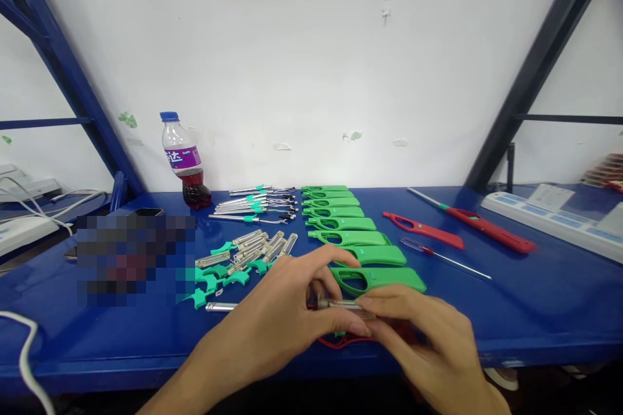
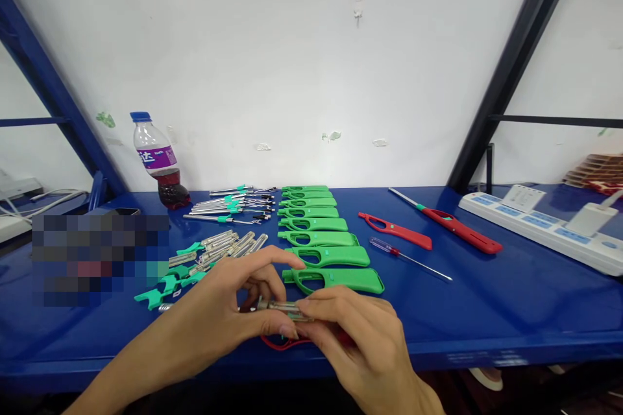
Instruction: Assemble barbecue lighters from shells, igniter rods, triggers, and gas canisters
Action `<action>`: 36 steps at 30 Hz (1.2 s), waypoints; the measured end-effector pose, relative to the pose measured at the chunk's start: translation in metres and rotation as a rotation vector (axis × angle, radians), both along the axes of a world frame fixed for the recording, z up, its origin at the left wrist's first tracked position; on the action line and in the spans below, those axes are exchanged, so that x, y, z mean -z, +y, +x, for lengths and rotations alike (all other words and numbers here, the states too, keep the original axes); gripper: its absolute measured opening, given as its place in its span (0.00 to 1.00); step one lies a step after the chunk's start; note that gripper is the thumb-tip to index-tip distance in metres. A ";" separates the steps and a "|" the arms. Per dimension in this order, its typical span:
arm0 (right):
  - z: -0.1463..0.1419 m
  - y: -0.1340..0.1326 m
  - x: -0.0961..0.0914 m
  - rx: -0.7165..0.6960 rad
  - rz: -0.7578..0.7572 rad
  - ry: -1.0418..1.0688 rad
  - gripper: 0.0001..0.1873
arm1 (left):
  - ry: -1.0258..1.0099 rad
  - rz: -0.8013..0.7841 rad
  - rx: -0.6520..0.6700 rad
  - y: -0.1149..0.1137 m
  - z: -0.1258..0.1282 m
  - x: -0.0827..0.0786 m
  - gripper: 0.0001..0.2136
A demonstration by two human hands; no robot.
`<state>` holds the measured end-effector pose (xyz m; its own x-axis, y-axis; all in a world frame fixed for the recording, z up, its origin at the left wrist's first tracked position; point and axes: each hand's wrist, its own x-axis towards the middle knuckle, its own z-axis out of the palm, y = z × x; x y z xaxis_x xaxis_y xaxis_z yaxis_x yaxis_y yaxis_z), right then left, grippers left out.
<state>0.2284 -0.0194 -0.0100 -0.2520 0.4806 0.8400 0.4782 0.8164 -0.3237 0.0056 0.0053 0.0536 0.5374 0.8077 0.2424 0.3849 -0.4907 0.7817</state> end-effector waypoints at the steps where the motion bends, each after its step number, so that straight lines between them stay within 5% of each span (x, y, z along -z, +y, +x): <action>1: 0.000 0.000 0.000 0.003 -0.014 0.020 0.04 | 0.037 0.072 -0.025 0.002 -0.004 -0.002 0.14; 6: -0.001 0.000 0.002 0.085 -0.077 0.123 0.04 | 0.331 0.428 -0.245 0.019 -0.031 -0.007 0.09; 12: -0.001 0.000 0.003 0.129 -0.121 0.124 0.02 | 0.681 0.216 -0.282 0.036 -0.054 -0.006 0.09; 23: -0.002 -0.001 0.002 0.164 -0.137 0.117 0.04 | 0.740 0.071 -0.218 0.040 -0.065 -0.004 0.07; 36: -0.001 0.002 0.004 0.137 -0.113 0.132 0.04 | 0.659 0.170 -0.234 0.027 -0.042 -0.008 0.10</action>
